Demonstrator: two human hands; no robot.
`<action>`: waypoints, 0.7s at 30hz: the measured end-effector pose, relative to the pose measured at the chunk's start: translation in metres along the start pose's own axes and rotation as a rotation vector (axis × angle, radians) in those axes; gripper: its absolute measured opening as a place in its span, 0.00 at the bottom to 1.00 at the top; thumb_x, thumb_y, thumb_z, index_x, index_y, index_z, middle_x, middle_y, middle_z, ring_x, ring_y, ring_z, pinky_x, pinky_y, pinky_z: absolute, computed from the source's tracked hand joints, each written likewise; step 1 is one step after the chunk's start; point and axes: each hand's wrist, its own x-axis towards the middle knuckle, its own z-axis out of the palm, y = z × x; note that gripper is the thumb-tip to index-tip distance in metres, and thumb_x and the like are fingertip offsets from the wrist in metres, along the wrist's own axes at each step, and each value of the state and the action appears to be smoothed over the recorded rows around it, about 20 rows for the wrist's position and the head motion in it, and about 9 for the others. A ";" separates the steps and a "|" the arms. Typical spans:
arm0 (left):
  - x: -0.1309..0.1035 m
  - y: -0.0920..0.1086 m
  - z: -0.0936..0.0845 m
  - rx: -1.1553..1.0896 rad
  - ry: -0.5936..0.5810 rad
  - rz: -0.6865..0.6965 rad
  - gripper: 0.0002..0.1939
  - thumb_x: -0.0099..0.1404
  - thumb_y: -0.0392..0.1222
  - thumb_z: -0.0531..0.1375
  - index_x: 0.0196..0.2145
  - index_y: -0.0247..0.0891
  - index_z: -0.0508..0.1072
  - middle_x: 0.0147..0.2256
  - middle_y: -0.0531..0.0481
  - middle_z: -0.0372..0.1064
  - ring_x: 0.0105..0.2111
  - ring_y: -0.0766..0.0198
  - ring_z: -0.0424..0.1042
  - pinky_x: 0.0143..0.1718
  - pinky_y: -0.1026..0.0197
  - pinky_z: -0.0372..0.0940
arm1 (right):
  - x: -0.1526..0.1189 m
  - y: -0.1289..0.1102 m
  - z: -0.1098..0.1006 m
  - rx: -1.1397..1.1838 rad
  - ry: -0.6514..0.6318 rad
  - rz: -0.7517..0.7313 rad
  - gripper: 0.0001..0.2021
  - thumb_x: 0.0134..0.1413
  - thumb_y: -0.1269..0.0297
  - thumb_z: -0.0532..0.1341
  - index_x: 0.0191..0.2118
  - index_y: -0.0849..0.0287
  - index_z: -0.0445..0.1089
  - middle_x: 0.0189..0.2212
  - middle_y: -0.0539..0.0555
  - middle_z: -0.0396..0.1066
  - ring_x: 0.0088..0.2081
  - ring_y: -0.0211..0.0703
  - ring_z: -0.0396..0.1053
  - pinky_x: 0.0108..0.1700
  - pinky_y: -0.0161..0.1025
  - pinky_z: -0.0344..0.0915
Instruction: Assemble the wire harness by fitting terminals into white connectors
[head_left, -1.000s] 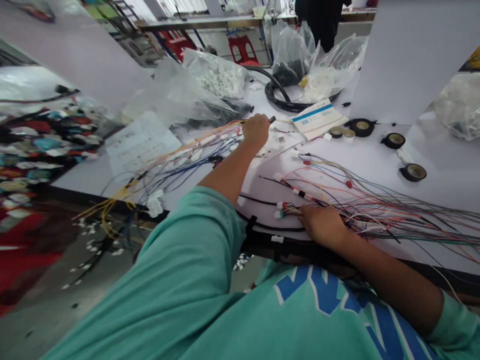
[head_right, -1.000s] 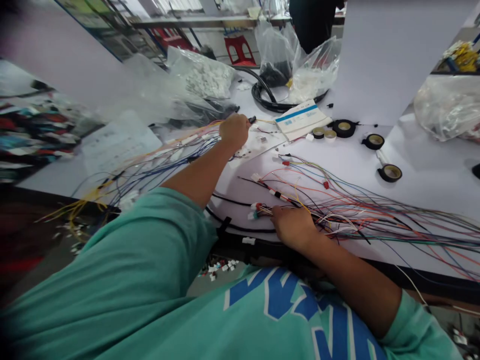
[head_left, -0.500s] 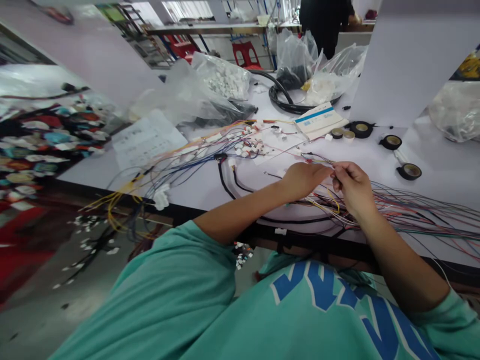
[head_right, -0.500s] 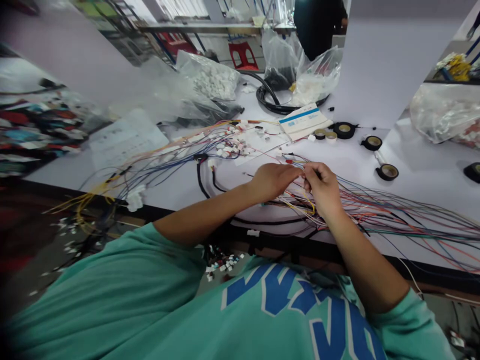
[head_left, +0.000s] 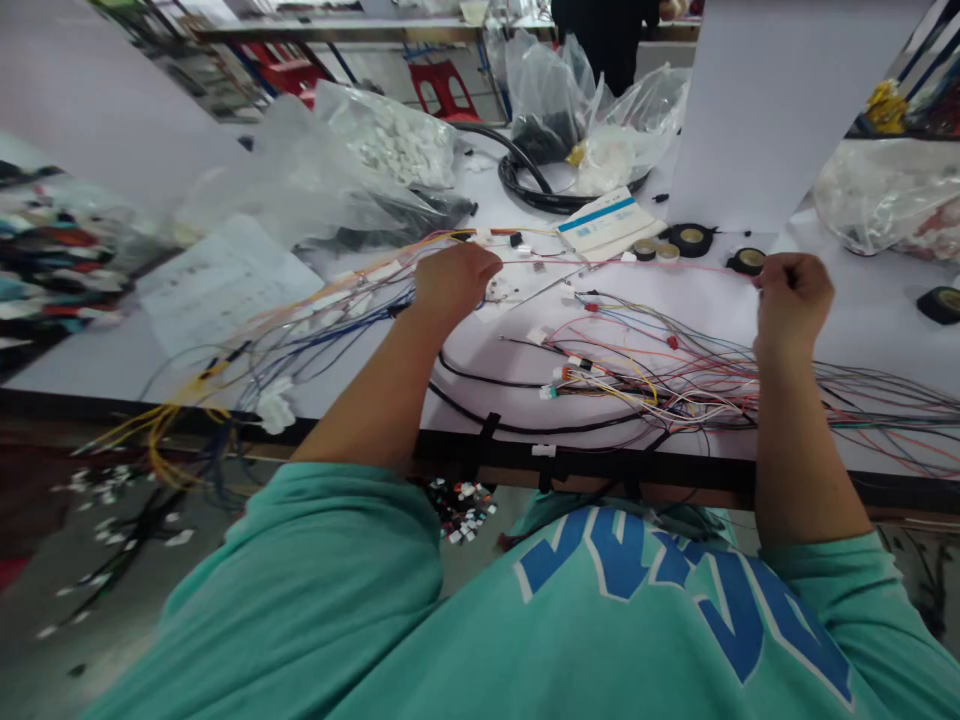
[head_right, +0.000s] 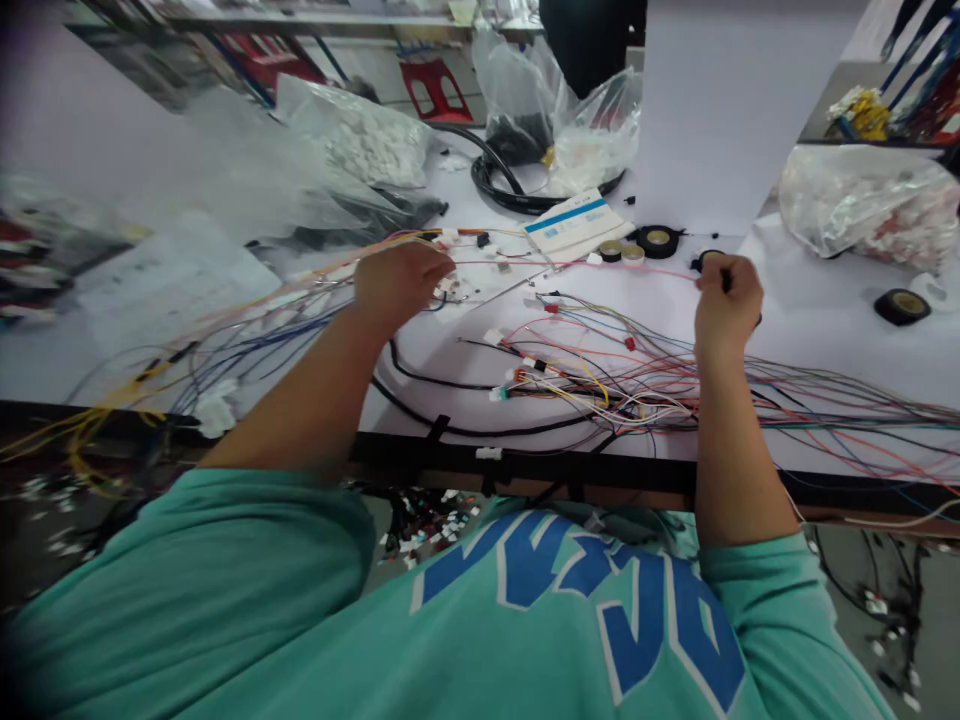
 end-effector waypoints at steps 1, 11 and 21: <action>-0.006 0.003 -0.003 0.002 -0.009 0.007 0.19 0.68 0.42 0.47 0.45 0.36 0.75 0.50 0.37 0.71 0.52 0.46 0.67 0.46 0.52 0.62 | 0.006 0.001 -0.008 -0.127 0.088 -0.024 0.07 0.51 0.74 0.52 0.26 0.57 0.61 0.25 0.51 0.64 0.31 0.38 0.65 0.38 0.40 0.61; -0.063 0.050 -0.008 -0.287 -0.138 0.376 0.15 0.62 0.45 0.54 0.37 0.40 0.78 0.36 0.47 0.78 0.39 0.54 0.74 0.38 0.60 0.61 | -0.077 -0.031 0.033 -0.247 -0.837 -0.572 0.21 0.56 0.60 0.58 0.54 0.59 0.62 0.52 0.62 0.67 0.52 0.50 0.65 0.52 0.49 0.61; -0.071 0.030 0.030 -0.663 -0.350 0.465 0.18 0.58 0.49 0.54 0.39 0.36 0.75 0.35 0.46 0.74 0.29 0.64 0.68 0.32 0.65 0.61 | -0.093 -0.034 0.038 -0.166 -0.911 -0.370 0.12 0.57 0.68 0.52 0.37 0.61 0.73 0.31 0.54 0.75 0.34 0.39 0.71 0.37 0.33 0.62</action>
